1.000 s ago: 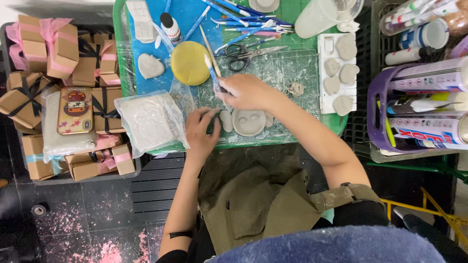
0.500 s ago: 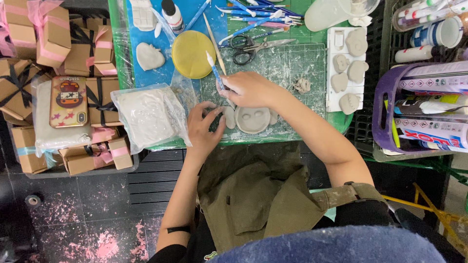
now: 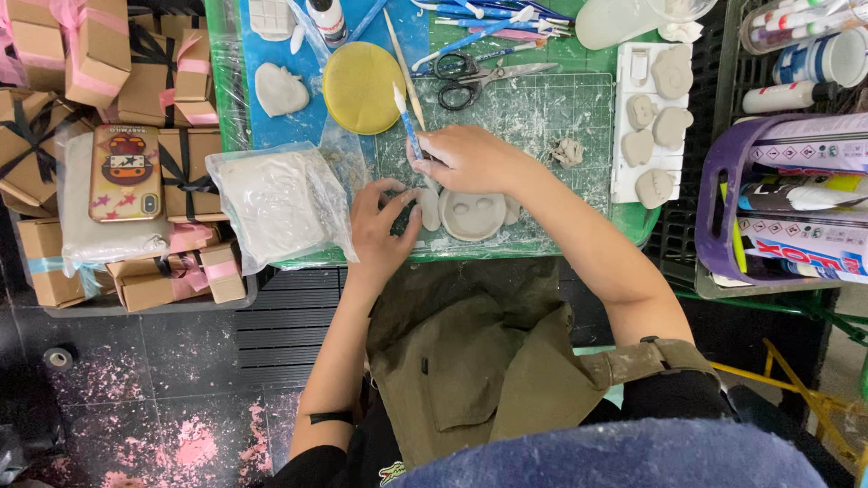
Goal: The person shapes and carves a clay object on a work surface using their hands and a small pointed tool.
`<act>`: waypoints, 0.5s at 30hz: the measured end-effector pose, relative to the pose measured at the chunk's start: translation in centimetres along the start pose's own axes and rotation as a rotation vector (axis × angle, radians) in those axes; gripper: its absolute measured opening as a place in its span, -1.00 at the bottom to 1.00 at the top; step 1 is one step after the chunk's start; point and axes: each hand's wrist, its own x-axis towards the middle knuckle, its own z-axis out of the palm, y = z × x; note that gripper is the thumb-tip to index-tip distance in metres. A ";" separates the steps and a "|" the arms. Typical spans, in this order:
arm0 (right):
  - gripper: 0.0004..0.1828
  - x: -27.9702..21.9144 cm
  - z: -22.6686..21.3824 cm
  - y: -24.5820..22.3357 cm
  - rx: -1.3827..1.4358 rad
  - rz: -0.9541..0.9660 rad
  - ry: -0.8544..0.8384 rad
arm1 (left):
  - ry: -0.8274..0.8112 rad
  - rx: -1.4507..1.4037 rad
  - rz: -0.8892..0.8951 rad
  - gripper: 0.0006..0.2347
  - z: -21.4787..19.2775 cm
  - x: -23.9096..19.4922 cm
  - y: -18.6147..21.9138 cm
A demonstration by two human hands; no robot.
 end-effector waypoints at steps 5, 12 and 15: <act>-0.75 0.1 -0.3 -0.4 0.054 0.058 -0.042 | 0.001 0.003 0.004 -0.79 0.0 -0.1 -0.1; -0.77 0.3 -0.7 -0.8 0.096 0.046 -0.043 | 0.013 -0.008 0.020 -0.79 0.2 -0.3 -0.4; -0.75 0.3 -0.8 -1.0 0.100 0.071 -0.070 | 0.018 -0.019 0.020 -0.78 0.3 -0.2 -0.5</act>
